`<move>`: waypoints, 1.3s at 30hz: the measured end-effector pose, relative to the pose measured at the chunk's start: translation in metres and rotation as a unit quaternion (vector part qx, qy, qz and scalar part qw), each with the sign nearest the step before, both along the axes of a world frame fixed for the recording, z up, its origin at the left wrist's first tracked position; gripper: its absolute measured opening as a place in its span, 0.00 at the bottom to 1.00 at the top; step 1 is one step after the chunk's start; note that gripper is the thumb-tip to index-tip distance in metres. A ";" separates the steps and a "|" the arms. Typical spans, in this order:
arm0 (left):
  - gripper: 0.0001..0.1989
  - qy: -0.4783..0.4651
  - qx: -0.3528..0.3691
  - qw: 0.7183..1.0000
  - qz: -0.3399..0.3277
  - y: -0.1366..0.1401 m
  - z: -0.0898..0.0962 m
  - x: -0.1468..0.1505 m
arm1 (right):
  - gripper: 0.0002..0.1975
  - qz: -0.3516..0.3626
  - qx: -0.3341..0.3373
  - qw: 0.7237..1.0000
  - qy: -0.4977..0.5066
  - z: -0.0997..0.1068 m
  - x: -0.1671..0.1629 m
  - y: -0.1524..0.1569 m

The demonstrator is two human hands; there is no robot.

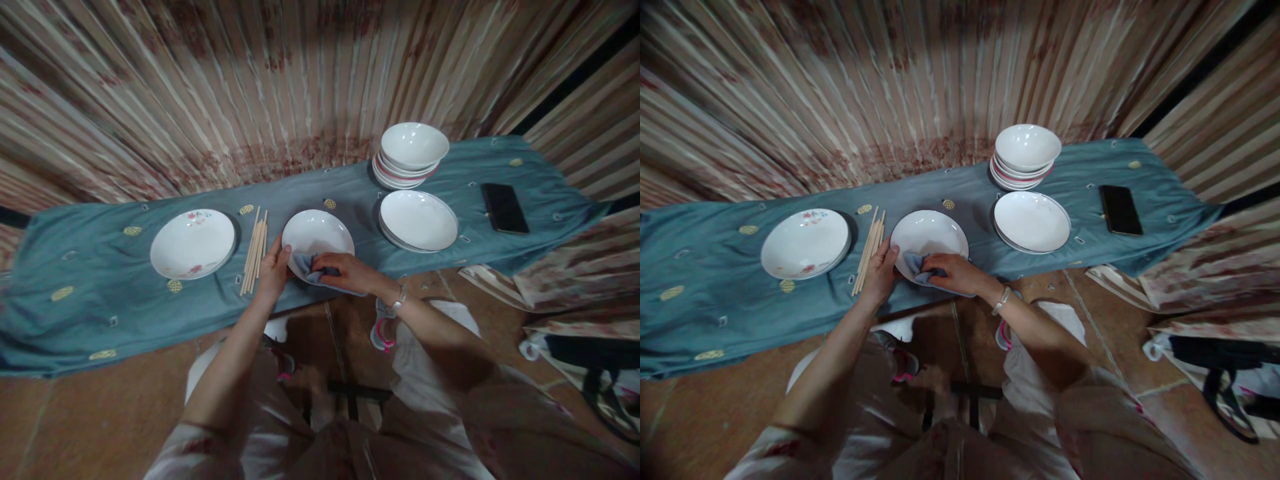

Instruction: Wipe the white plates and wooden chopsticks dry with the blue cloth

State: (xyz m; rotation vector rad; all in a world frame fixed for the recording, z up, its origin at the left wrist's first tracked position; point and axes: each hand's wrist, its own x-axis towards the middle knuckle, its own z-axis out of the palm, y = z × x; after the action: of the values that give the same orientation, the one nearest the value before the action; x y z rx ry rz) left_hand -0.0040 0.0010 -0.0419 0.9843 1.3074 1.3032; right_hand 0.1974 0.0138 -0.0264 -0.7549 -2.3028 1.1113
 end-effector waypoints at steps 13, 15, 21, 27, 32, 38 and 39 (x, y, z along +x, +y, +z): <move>0.38 0.033 -0.016 0.998 0.057 0.003 0.011 -0.011 | 0.11 -0.237 0.200 0.945 -0.101 -0.020 0.022 0.010; 0.37 0.013 -0.003 0.998 0.063 0.005 0.012 -0.011 | 0.10 -0.278 0.172 0.944 -0.036 -0.018 0.026 0.014; 0.29 -0.031 0.036 0.996 0.070 0.012 0.016 -0.012 | 0.13 -0.400 -0.026 0.910 0.104 -0.006 0.044 0.024; 0.26 -0.085 0.023 0.994 0.057 0.012 0.028 -0.002 | 0.16 -0.384 -0.095 0.911 0.115 0.015 0.063 0.014; 0.28 -0.109 0.012 0.994 -0.002 0.012 0.025 0.026 | 0.21 -0.400 -0.076 0.911 0.070 0.029 0.088 0.008; 0.31 -0.144 -0.007 0.988 -0.056 0.016 0.024 0.078 | 0.17 -0.404 -0.049 0.913 0.025 0.031 0.124 0.009; 0.30 -0.149 -0.006 0.987 -0.065 0.017 0.026 0.088 | 0.15 -0.418 -0.033 0.908 0.029 0.031 0.131 0.010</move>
State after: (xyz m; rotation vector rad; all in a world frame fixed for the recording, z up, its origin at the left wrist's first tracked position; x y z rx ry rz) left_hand 0.0835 0.0178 -0.0163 0.8166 1.0050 1.2842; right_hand 0.3283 0.0240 0.0049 -1.5095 -1.5868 0.7718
